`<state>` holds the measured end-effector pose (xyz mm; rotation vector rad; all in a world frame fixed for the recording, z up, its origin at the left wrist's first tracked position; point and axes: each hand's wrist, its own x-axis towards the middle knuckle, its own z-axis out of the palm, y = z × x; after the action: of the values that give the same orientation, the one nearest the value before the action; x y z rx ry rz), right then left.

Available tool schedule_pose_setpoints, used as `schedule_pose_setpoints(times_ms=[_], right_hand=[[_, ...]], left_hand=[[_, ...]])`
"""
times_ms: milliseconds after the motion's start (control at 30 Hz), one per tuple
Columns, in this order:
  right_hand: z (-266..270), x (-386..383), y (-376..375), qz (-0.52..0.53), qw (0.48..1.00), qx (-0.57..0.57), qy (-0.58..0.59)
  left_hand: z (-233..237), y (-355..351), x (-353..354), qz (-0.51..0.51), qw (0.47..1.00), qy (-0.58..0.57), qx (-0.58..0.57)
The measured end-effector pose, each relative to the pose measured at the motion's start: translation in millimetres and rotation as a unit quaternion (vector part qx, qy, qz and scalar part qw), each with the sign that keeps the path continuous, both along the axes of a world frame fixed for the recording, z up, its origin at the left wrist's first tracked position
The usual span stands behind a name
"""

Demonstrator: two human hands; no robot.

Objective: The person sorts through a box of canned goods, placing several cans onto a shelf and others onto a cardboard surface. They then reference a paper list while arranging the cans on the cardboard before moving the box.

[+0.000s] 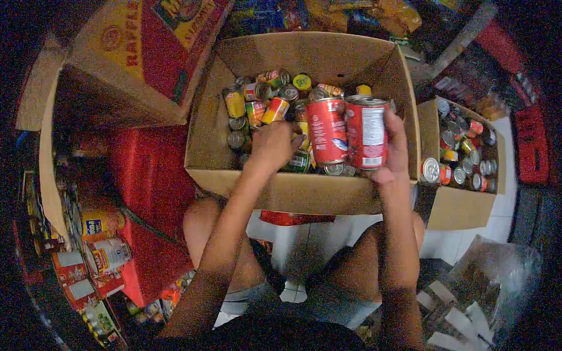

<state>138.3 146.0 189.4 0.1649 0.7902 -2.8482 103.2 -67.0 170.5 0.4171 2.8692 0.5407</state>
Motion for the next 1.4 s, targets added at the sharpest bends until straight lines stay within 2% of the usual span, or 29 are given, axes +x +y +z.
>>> schedule_pose_setpoints(times_ms=[33,133,167,233,267,300,333,367,400,433,467,500,567,600,700,767,800,833,900,967,1033,1067,1100,1167,1200,1300,1333,1367,1400], right_hand=[[13.4,3.7,-11.5,0.014,1.0,-0.012,-0.001],[-0.7,3.1,-13.9,0.005,1.0,0.002,-0.01],[-4.0,3.7,-12.2,0.046,0.998,-0.039,0.009],[1.7,9.2,-11.5,0.095,0.992,-0.076,0.021],[1.9,14.7,-12.4,0.088,0.992,-0.092,0.011],[3.2,19.1,-12.4,0.082,0.991,-0.108,0.003],[11.4,26.0,-18.7,0.043,0.996,-0.077,0.0],[11.9,32.4,-18.6,0.033,0.994,-0.109,-0.007],[19.9,39.9,-19.7,0.023,0.992,-0.122,-0.01],[27.1,46.7,-19.9,0.014,0.991,-0.134,-0.011],[22.6,54.7,-15.2,0.013,0.988,-0.15,-0.035],[43.2,58.1,-18.4,0.056,0.98,-0.192,0.02],[89.5,76.3,-25.5,0.011,0.991,-0.112,-0.07],[129.5,81.5,-33.5,-0.015,0.986,-0.109,-0.128],[199.7,94.1,-30.2,0.06,0.99,-0.091,-0.094],[262.1,102.2,-31.5,0.099,0.989,-0.083,-0.069],[296.7,105.3,-34.8,0.138,0.987,-0.073,-0.04],[332.4,106.4,-40.9,0.141,0.987,-0.071,-0.036],[399.2,117.3,-59.2,0.137,0.986,-0.039,-0.09],[446.0,126.8,-72.5,0.163,0.983,-0.055,-0.064],[508.7,139.6,-93.5,0.162,0.985,-0.022,-0.053],[527.3,145.1,-101.2,0.177,0.984,-0.006,-0.03],[537.3,148.7,-108.0,0.186,0.982,-0.007,-0.025],[547.1,161.1,-121.0,0.225,0.974,-0.013,0.014],[571.2,169.3,-135.3,0.22,0.976,-0.008,-0.001],[571.3,182.6,-152.7,0.345,0.936,-0.024,0.063],[600.8,191.5,-168.7,0.354,0.933,-0.001,0.066],[604.4,198.6,-177.6,0.346,0.935,0.031,0.067],[588.5,200.9,-180.7,0.36,0.929,0.063,0.061]], left_hand=[[3.9,1.0,0.4,-0.004,1.0,0.004,0.003],[27.8,5.4,9.9,0.079,0.979,0.072,0.173],[25.9,5.6,7.5,0.078,0.979,0.07,0.176],[27.8,8.6,-1.4,0.07,0.89,0.078,0.444],[38.3,3.0,0.9,0.047,0.851,-0.084,0.516],[52.9,10.2,12.5,0.05,0.85,-0.089,0.516],[68.5,22.1,32.5,0.141,0.767,-0.155,0.606],[85.5,31.6,44.2,0.228,0.663,-0.219,0.678],[60.8,28.3,43.1,0.137,0.649,-0.252,0.704],[81.3,30.0,49.3,0.136,0.647,-0.257,0.704],[104.3,28.9,63.2,0.133,0.674,-0.241,0.685],[129.0,29.7,73.4,0.132,0.702,-0.227,0.662],[175.5,27.0,83.4,0.153,0.695,-0.244,0.659],[198.1,22.7,85.9,0.156,0.699,-0.266,0.645],[272.7,12.0,98.3,0.146,0.7,-0.288,0.637],[328.6,6.2,114.8,0.227,0.64,-0.315,0.663],[361.8,1.6,121.9,0.228,0.64,-0.314,0.664],[396.2,-2.8,126.0,0.24,0.61,-0.317,0.686],[464.8,-15.3,141.5,0.268,0.548,-0.323,0.723],[523.2,-35.2,156.2,0.247,0.556,-0.315,0.728],[571.3,-49.9,174.2,0.256,0.515,-0.292,0.764],[593.3,-57.4,183.7,0.262,0.523,-0.27,0.765],[608.5,-67.1,192.0,0.264,0.524,-0.26,0.767],[626.0,-87.6,212.7,0.228,0.56,-0.244,0.759],[629.5,-92.8,220.8,0.252,0.574,-0.209,0.75],[644.1,-115.7,249.2,0.256,0.566,-0.169,0.765],[649.6,-124.1,260.1,0.245,0.535,-0.167,0.791],[639.3,-128.6,270.2,0.317,0.5,-0.114,0.798],[639.2,-134.5,281.1,0.345,0.463,-0.125,0.807]])
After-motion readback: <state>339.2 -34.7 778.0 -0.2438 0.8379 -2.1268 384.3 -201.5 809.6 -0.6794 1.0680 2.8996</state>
